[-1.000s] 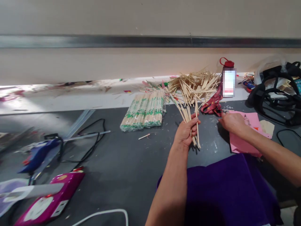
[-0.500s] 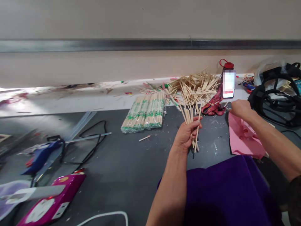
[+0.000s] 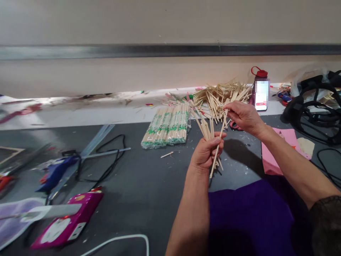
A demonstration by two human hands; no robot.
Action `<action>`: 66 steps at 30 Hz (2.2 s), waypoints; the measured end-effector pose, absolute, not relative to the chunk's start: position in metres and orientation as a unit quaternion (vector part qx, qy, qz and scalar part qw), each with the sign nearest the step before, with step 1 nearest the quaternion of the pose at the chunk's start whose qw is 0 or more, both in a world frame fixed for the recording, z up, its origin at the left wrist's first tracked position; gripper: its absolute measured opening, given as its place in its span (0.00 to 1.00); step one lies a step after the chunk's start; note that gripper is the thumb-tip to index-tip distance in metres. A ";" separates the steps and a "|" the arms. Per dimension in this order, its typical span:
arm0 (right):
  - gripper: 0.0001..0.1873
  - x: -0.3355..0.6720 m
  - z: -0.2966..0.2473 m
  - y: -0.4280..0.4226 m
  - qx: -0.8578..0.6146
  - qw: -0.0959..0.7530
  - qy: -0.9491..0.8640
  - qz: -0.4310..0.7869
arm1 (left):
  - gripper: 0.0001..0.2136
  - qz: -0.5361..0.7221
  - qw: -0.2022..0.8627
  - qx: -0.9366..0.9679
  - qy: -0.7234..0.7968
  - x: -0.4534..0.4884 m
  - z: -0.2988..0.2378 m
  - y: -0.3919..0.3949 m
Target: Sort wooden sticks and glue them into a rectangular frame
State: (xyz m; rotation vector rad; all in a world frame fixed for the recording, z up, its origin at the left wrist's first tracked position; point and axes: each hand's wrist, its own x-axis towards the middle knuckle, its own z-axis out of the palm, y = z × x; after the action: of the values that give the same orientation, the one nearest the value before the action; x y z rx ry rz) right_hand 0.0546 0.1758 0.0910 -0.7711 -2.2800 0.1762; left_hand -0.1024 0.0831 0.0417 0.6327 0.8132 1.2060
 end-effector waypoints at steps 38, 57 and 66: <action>0.12 0.056 0.021 0.159 -0.429 0.452 -0.504 0.598 | 0.17 0.462 0.668 0.297 0.502 -0.082 0.017 0.094; 0.13 0.063 0.014 0.166 -0.384 0.378 -0.683 0.494 | 0.07 0.471 0.745 0.195 0.430 -0.082 0.022 0.095; 0.16 0.054 0.010 0.165 -0.444 0.211 -0.862 0.120 | 0.07 0.466 0.751 0.200 0.423 -0.082 0.017 0.096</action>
State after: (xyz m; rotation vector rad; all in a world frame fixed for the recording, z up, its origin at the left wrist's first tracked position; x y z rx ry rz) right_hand 0.0538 0.1652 0.0101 -1.2347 -2.3966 0.3329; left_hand -0.0819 0.0962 0.0175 0.4366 0.9243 1.0173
